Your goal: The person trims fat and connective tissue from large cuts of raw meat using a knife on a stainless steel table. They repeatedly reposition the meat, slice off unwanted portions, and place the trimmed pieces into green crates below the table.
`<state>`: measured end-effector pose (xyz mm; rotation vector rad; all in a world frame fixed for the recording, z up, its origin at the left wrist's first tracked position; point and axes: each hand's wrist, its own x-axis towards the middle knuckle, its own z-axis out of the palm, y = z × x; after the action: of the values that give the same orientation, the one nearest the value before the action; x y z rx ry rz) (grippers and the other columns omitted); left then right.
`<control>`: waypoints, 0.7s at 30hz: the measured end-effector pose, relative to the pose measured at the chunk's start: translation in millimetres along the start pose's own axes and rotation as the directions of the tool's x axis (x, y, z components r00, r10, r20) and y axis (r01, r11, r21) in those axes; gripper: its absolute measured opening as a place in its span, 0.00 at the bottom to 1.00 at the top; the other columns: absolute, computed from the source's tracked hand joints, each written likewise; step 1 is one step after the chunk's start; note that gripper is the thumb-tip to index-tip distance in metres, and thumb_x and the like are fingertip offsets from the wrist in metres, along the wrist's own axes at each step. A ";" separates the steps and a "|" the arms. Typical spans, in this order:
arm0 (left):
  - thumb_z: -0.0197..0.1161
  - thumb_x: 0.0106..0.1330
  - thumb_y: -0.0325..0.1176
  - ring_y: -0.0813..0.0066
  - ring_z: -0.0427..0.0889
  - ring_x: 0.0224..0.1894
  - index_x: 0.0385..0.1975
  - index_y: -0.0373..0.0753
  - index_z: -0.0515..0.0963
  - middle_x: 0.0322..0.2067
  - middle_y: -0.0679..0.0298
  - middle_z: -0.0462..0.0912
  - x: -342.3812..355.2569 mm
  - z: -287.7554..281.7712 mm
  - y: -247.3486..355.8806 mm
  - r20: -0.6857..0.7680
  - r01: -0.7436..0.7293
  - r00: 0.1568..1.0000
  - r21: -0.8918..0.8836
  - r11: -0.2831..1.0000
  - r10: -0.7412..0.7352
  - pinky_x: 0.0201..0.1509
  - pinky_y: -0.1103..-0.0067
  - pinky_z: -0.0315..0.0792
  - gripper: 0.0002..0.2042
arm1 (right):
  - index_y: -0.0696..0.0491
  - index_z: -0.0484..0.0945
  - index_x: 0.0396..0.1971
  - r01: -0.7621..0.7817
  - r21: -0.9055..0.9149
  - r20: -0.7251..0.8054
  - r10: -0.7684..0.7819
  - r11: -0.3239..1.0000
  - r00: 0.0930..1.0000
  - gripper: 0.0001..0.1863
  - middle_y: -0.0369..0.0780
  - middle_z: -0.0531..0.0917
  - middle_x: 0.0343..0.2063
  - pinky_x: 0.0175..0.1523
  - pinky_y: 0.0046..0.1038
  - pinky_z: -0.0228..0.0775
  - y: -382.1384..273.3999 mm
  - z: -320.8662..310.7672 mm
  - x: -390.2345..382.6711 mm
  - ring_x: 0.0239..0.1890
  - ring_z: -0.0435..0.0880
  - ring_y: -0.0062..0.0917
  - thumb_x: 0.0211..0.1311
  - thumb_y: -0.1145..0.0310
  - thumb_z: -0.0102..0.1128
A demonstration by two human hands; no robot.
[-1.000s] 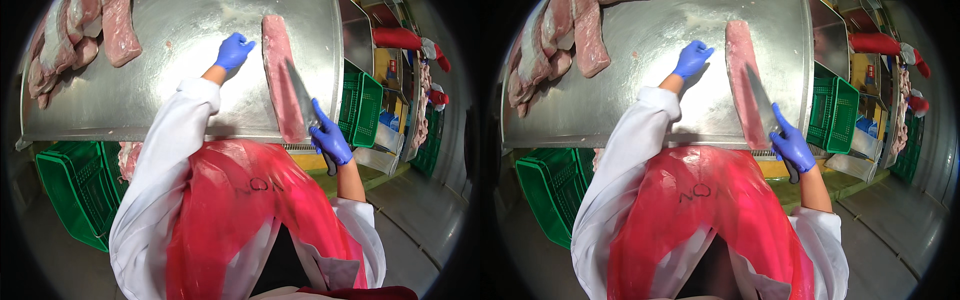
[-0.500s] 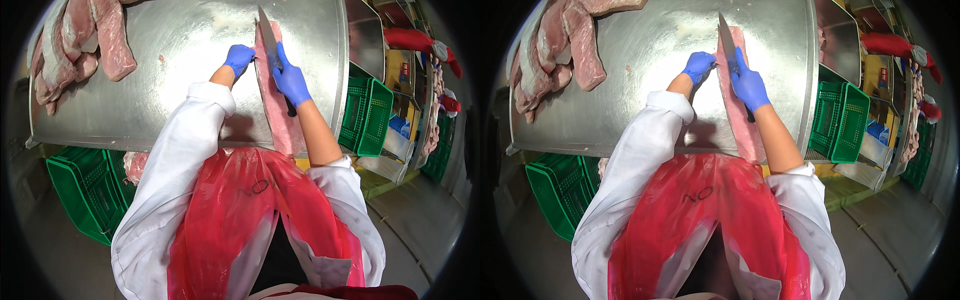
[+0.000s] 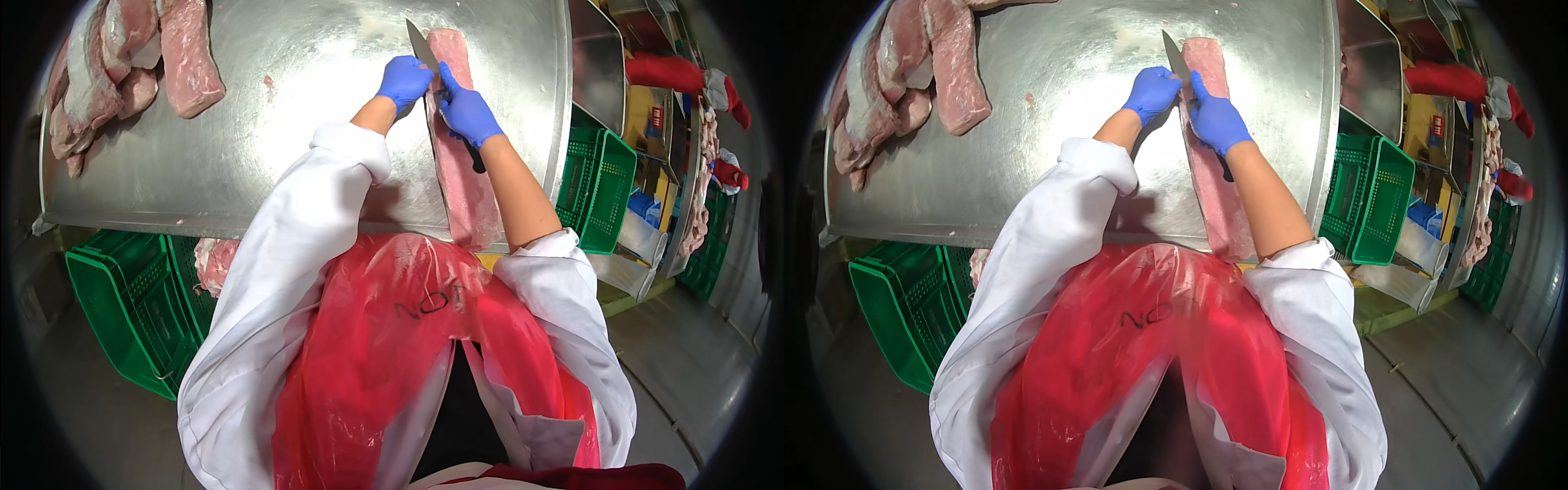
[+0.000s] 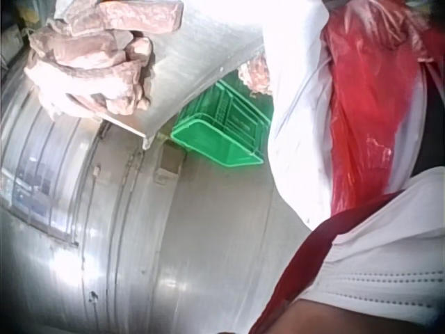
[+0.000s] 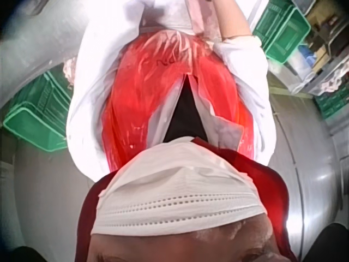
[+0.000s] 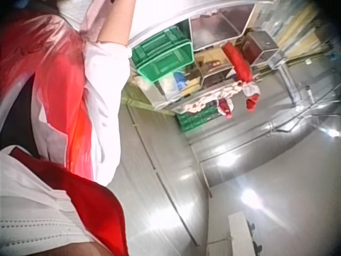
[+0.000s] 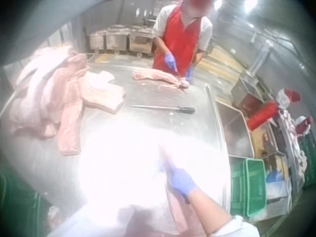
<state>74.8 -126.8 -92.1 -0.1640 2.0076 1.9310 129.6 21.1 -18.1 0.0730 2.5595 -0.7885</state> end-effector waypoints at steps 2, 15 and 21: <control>0.64 0.63 0.29 0.70 0.83 0.26 0.29 0.29 0.82 0.27 0.55 0.85 -6.8 -3.7 12.8 0.002 -0.014 1.000 0.073 0.997 0.013 0.34 0.73 0.78 0.08 | 0.41 0.54 0.78 -0.031 0.047 0.052 0.028 0.998 0.998 0.37 0.57 0.85 0.26 0.36 0.42 0.81 4.2 -3.4 -27.7 0.24 0.87 0.43 0.68 0.68 0.51; 0.66 0.61 0.32 0.74 0.81 0.32 0.33 0.36 0.84 0.29 0.63 0.85 -19.6 -6.7 47.5 0.057 -0.140 0.989 0.034 0.990 0.137 0.40 0.77 0.76 0.07 | 0.36 0.50 0.79 -0.129 0.013 0.234 0.123 0.992 0.964 0.39 0.48 0.82 0.19 0.32 0.36 0.79 5.6 -15.4 -111.7 0.17 0.81 0.31 0.71 0.69 0.51; 0.67 0.64 0.32 0.79 0.77 0.31 0.32 0.35 0.84 0.28 0.67 0.83 -70.0 -47.7 48.8 0.094 -0.067 0.992 -0.164 0.984 0.083 0.39 0.78 0.74 0.07 | 0.32 0.52 0.79 -0.274 0.141 0.297 0.223 0.951 0.928 0.43 0.43 0.84 0.23 0.27 0.30 0.79 19.9 -34.4 -221.2 0.16 0.79 0.24 0.67 0.75 0.53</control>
<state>116.4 -181.5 -22.6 -0.0305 1.8182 2.1043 316.7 74.6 94.3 0.3167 2.1561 -0.8619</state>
